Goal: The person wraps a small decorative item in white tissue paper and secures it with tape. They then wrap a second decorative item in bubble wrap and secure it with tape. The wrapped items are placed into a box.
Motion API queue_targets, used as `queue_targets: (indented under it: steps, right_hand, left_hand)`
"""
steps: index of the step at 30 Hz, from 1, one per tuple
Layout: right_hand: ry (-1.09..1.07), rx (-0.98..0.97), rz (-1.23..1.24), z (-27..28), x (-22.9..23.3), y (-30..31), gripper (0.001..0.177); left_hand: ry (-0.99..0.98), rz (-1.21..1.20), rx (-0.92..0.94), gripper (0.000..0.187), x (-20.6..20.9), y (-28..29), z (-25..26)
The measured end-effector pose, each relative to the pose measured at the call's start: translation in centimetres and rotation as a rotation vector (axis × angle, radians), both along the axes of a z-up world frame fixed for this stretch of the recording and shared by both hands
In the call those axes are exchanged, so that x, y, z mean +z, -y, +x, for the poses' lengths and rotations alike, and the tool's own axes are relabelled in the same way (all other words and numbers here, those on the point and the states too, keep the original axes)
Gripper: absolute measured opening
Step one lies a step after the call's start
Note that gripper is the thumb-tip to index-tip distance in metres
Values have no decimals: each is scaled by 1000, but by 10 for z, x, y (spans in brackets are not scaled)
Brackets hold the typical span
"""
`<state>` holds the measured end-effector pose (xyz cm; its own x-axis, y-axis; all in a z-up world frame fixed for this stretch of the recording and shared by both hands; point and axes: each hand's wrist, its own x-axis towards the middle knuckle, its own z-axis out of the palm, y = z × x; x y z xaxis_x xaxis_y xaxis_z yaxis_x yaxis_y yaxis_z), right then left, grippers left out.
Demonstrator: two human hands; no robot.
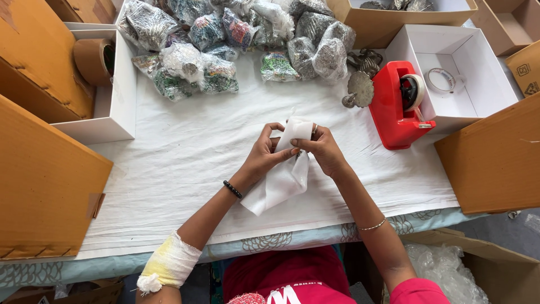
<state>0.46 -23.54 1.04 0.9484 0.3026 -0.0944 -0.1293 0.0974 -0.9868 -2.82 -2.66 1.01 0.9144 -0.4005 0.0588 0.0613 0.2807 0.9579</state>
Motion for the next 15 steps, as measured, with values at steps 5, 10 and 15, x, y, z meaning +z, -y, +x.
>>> queue_targets:
  steps: [5, 10, 15]
  right_hand:
    - [80, 45, -39, -3, 1, 0, 20]
    - [364, 103, -143, -9, 19, 0, 24]
    - [638, 339, -205, -22, 64, 3, 36]
  left_hand:
    - [-86, 103, -97, 89, -6, -2, 6]
    - [118, 305, -122, 94, 4, -2, -1]
    - [245, 416, 17, 65, 10, 0, -4]
